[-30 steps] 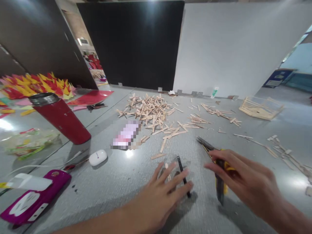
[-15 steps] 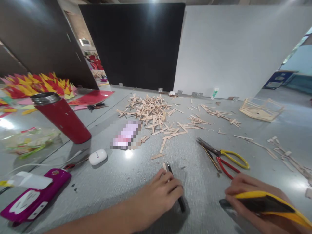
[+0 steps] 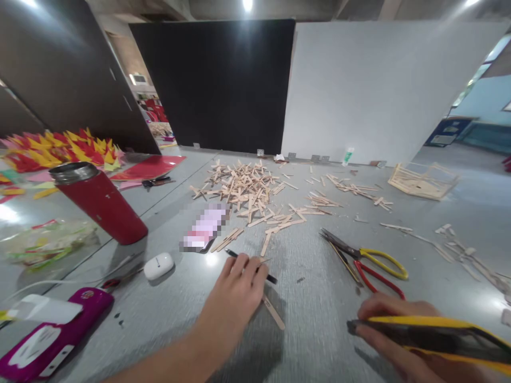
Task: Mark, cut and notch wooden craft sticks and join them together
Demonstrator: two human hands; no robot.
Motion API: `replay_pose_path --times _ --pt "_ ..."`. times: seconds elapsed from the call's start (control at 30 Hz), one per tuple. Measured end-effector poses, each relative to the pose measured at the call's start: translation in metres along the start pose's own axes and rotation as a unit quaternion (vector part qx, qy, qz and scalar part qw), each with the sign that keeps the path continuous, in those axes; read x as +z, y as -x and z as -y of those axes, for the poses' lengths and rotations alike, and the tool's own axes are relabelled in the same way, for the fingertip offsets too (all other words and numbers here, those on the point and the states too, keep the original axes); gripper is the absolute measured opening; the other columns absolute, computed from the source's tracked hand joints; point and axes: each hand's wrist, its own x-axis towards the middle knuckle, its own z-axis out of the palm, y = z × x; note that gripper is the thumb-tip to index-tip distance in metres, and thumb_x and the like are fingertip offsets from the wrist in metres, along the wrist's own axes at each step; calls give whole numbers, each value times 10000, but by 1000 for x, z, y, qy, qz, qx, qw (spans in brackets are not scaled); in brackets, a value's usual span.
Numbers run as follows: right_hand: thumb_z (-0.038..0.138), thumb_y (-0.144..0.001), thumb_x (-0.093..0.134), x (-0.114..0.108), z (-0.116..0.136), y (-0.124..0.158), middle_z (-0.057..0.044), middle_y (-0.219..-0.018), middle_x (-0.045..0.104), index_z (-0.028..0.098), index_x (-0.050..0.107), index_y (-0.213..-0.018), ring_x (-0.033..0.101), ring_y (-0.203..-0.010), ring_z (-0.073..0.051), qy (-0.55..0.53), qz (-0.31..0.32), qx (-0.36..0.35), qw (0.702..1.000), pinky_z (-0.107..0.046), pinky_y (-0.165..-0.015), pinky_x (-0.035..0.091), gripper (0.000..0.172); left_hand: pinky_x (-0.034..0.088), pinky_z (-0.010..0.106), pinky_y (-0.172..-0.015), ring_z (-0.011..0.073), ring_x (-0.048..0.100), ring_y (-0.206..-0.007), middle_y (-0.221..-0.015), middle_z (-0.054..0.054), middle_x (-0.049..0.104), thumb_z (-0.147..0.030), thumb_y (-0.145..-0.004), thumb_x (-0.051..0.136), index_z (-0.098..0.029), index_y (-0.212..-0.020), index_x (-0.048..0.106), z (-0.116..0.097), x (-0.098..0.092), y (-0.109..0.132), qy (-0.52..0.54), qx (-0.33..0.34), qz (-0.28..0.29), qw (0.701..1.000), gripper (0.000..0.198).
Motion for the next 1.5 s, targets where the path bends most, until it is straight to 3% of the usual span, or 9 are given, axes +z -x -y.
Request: replay_pose_path --times 0.13,0.27,0.4,0.53,0.73,0.83,1.0,1.27,1.5 --pt "647 -917 676 14 15 -13 -76 -811 781 308 771 -873 722 -669 -245 -11 -9 -1 1000 -328 -599 637 355 588 426 -844 300 665 -1006 -1087 104 743 56 -844 520 -168 -981 747 6 -2 1 -50 -46 131 989 347" --pt "672 -1021 548 29 17 -23 -21 -701 734 261 721 -962 663 -523 -136 -94 111 77 986 -205 -473 518 450 573 504 -961 342 646 -1154 -1219 153 728 44 -858 528 -134 -1041 765 1 -6 6 6 -59 157 986 349" --pt "599 -973 699 41 22 -40 41 -632 654 219 659 -847 626 -500 -91 -134 173 64 974 -164 -462 440 403 561 526 -981 345 626 -1178 -1266 124 696 -53 -865 612 -183 -1193 710 -5 -10 16 156 -58 182 969 366" --pt "557 -1020 647 56 23 -58 79 -541 528 215 601 -772 508 -460 -79 -118 153 6 981 -188 -463 392 425 556 537 -968 363 626 -1186 -1345 123 663 -248 -933 662 -224 -1267 672 -12 -6 28 234 -20 162 959 335" --pt "547 -1078 550 79 13 -69 58 -598 611 235 548 -789 534 -471 -96 -139 147 0 979 -218 -479 411 425 481 613 -1066 428 552 -1375 -1579 226 520 -390 -1058 523 -182 -1527 482 -18 7 32 186 86 118 972 515" --pt "537 -1089 528 81 9 -68 46 -595 631 243 554 -774 565 -501 -117 -93 134 -12 987 -236 -504 442 432 364 682 -1162 443 457 -1479 -1648 250 418 -432 -1043 538 -207 -1581 411 -16 9 29 216 131 135 958 597" --pt "459 -1099 519 78 7 -71 54 -563 611 253 556 -757 556 -515 -133 -26 123 -45 991 -260 -534 439 400 112 723 -1260 454 221 -1604 -1731 290 200 -363 -942 715 -178 -1669 223 -19 16 23 253 120 171 945 897" --pt "403 -1063 557 74 2 -79 29 -673 646 252 555 -761 581 -632 -167 7 82 -90 993 -303 -629 436 338 96 744 -1258 457 162 -1613 -1738 291 161 -187 -854 757 -208 -1638 261 -22 22 4 255 140 182 939 928" --pt "459 -1089 516 78 -2 -80 58 -568 599 258 550 -776 548 -507 -146 -13 89 -79 993 -268 -528 420 373 203 682 -1269 430 179 -1617 -1737 279 170 -187 -914 676 -187 -1673 211 -17 25 5 249 158 175 939 890"
